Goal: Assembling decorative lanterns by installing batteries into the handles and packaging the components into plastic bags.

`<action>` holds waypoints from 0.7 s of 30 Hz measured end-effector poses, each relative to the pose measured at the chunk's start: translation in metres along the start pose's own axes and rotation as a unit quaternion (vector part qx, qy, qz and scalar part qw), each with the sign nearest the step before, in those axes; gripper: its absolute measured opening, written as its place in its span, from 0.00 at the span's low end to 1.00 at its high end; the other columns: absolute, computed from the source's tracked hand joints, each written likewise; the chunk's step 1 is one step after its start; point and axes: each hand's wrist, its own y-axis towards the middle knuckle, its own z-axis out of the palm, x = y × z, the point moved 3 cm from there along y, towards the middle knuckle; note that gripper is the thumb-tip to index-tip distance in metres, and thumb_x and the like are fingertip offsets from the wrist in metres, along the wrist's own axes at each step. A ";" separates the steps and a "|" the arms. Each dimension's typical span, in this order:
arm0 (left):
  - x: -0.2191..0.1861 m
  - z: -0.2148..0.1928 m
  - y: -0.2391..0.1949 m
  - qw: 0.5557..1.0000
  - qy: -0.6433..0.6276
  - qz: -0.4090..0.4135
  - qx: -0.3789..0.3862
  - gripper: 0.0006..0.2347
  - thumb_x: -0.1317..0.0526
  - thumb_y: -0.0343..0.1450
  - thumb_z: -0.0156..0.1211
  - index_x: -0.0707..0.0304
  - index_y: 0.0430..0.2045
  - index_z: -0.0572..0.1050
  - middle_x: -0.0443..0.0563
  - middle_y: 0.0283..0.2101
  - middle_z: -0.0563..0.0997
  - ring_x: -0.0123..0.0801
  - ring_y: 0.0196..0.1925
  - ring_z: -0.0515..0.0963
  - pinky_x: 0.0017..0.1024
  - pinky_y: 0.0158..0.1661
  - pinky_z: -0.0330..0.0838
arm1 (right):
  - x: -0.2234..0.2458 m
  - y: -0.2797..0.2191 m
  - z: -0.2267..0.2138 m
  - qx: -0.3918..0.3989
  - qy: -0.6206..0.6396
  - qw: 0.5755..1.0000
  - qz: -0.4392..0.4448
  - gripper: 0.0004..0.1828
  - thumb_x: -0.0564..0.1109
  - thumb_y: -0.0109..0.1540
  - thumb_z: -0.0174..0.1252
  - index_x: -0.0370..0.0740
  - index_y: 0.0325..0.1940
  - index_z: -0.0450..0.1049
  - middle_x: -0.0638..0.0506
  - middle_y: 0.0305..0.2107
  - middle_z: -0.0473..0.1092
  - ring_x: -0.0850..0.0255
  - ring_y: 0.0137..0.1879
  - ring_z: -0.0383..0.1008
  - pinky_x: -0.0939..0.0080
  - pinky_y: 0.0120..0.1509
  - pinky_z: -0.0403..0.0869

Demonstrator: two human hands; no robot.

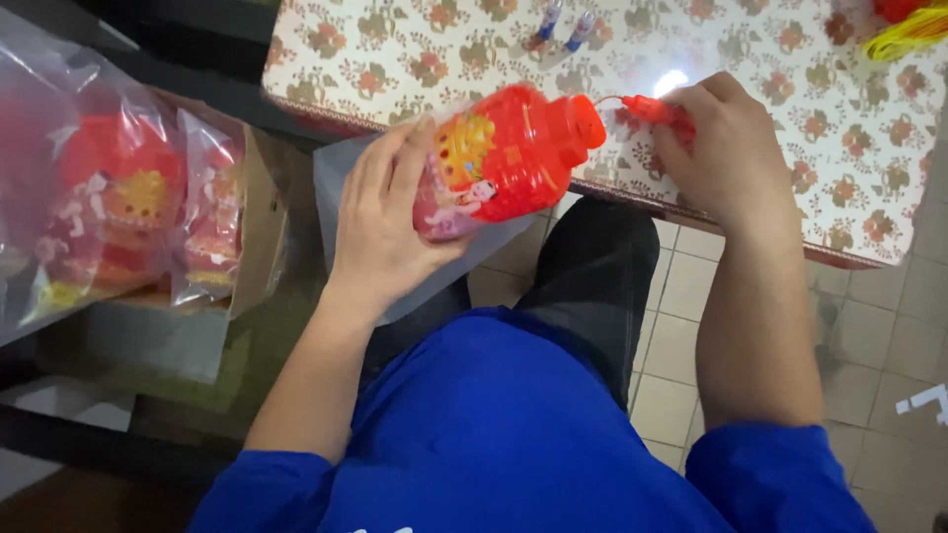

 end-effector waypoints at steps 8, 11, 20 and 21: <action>0.005 0.003 -0.009 0.994 -0.091 -0.058 -0.014 0.48 0.51 0.65 0.83 0.50 0.74 0.46 0.62 0.71 0.62 0.50 0.74 0.64 0.51 0.64 0.73 | 0.075 -0.011 -0.010 -0.073 0.484 0.855 0.173 0.04 0.37 0.72 0.55 0.37 0.50 0.68 0.49 0.35 0.71 0.64 0.29 0.73 0.68 0.34 0.73; 0.007 0.002 -0.012 0.989 -0.125 -0.063 -0.051 0.49 0.54 0.65 0.84 0.47 0.75 0.46 0.60 0.71 0.62 0.47 0.74 0.64 0.48 0.64 0.74 | 0.085 -0.011 0.017 -0.097 0.568 0.803 0.153 0.06 0.36 0.71 0.56 0.34 0.51 0.67 0.44 0.36 0.73 0.58 0.32 0.78 0.67 0.35 0.80; -0.002 -0.006 -0.019 0.948 -0.274 -0.035 -0.154 0.49 0.63 0.64 0.85 0.51 0.75 0.49 0.59 0.72 0.63 0.44 0.77 0.66 0.43 0.73 0.74 | 0.127 -0.017 0.020 -0.060 0.452 0.889 0.051 0.09 0.46 0.68 0.59 0.41 0.50 0.75 0.49 0.50 0.76 0.62 0.53 0.77 0.64 0.55 0.74; -0.005 -0.007 -0.020 0.935 -0.309 -0.016 -0.173 0.49 0.65 0.65 0.83 0.49 0.76 0.48 0.59 0.71 0.64 0.43 0.76 0.66 0.43 0.72 0.74 | 0.136 -0.017 0.012 -0.065 0.348 0.935 -0.015 0.11 0.49 0.70 0.57 0.41 0.49 0.76 0.47 0.55 0.73 0.57 0.55 0.74 0.59 0.53 0.70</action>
